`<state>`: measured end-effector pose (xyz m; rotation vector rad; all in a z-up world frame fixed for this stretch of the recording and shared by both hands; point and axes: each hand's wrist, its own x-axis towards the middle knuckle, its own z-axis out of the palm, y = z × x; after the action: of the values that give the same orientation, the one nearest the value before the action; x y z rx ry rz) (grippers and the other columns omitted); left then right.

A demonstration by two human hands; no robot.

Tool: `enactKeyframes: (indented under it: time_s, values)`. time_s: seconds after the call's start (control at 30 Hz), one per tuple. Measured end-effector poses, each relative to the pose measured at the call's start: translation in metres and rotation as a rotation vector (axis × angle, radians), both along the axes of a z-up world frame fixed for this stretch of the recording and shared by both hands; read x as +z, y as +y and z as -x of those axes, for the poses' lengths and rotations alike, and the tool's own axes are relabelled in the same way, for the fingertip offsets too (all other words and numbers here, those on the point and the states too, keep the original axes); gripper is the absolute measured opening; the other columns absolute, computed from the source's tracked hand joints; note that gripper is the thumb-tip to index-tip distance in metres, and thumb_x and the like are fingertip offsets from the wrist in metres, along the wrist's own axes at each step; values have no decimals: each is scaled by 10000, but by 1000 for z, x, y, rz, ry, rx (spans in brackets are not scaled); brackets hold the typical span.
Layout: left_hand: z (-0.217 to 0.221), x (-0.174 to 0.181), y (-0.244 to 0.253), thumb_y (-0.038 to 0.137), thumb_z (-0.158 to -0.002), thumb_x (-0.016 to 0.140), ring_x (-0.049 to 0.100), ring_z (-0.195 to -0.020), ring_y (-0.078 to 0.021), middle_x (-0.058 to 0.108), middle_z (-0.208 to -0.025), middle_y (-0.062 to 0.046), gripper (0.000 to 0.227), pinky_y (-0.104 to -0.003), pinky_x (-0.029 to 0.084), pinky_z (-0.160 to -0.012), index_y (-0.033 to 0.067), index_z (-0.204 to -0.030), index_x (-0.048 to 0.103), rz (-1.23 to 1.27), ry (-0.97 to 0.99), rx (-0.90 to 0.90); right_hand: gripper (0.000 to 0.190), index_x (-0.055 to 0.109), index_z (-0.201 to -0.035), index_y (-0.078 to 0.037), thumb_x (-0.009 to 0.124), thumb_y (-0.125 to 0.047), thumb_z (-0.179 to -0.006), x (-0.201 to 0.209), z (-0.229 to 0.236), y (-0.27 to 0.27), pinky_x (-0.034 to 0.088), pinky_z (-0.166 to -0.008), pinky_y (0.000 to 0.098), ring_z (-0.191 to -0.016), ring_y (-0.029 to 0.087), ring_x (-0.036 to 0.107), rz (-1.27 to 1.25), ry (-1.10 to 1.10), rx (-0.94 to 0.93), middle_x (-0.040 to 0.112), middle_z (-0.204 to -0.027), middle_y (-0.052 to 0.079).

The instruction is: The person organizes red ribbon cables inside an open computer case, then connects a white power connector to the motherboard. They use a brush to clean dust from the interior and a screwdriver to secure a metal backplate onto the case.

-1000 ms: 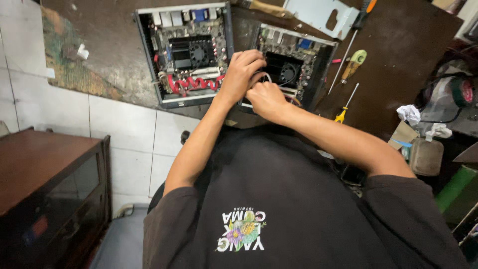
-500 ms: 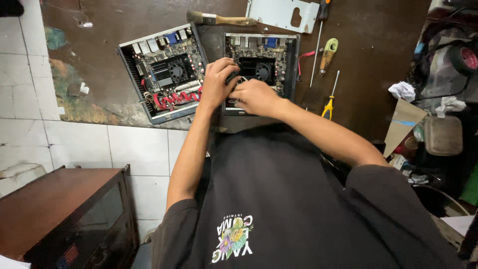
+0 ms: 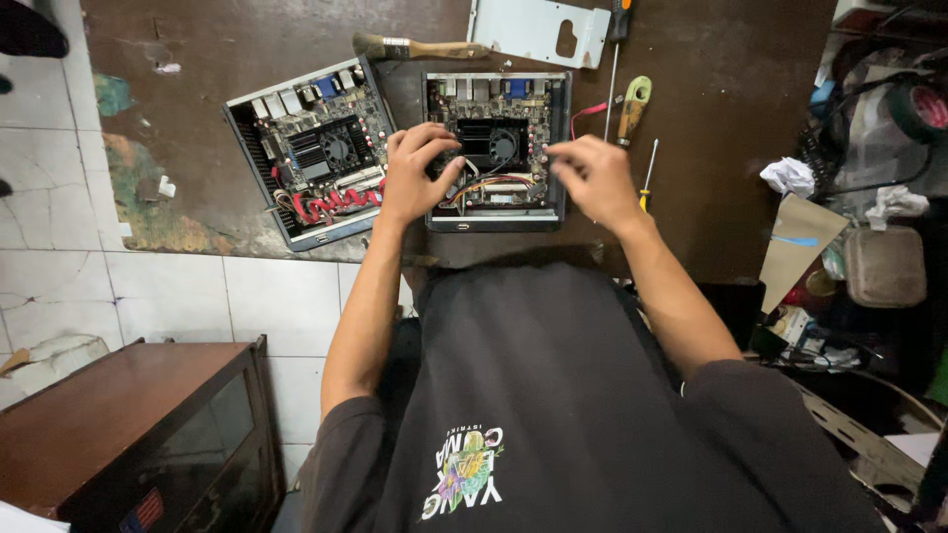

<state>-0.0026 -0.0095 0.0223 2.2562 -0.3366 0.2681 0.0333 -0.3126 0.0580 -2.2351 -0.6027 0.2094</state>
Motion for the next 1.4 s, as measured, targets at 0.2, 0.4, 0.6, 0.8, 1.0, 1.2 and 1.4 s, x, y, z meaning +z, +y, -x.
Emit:
enactKeyframes:
  time_s: [0.2,0.4,0.6,0.8,1.0,1.2,1.4]
  values:
    - [12,22,-32,195,-890,660,570,-1105,-116,649,-1018,69,77,-422,209,-970,258,-927,680,-129,-50,46,248,576,-1229,-81,473,-68,-1003,-74,-4,-39,479,-488,191,-635,121,584,-462,443,-498,590,-890,109]
    - [21,4,-89,247,-789,689,543,-1117,-133,614,-1088,77,267,-506,226,-966,291,-1049,647,-346,103,-38,321,628,-1193,-81,630,-321,-980,-78,10,-25,466,-471,178,-647,120,614,-484,539,-548,616,-886,102]
    - [24,11,-100,202,-806,667,513,-1149,-157,541,-1172,42,335,-502,263,-978,242,-1128,583,-370,198,-146,207,669,-1083,-65,710,-152,-900,-107,3,-16,438,-424,153,-566,76,587,-581,559,-600,646,-819,65]
    - [27,2,-109,232,-824,673,492,-1178,-177,512,-1206,22,361,-529,259,-1007,236,-1170,568,-380,294,-215,173,625,-1067,-39,629,-95,-903,-55,12,-16,469,-435,187,-548,104,588,-771,606,-722,613,-747,84]
    - [26,24,-120,284,-924,599,617,-1030,-148,604,-1090,56,224,-396,342,-923,261,-1147,606,33,332,-116,195,589,-1115,-25,590,-120,-945,-20,26,-25,513,-459,199,-631,159,645,-854,616,-681,619,-838,121]
    - [21,22,-142,220,-927,619,695,-872,-245,687,-925,-28,193,-371,505,-795,182,-1110,668,409,338,-164,251,544,-1149,-27,625,-133,-935,-7,39,-34,614,-586,277,-801,285,733,-1039,779,-644,659,-923,192]
    - [20,16,-162,233,-1037,453,666,-1064,-252,685,-1125,-156,312,-379,496,-949,127,-1269,634,968,714,-88,248,529,-1157,-45,598,-140,-938,6,47,-32,616,-611,271,-832,262,736,-1138,841,-563,680,-953,166]
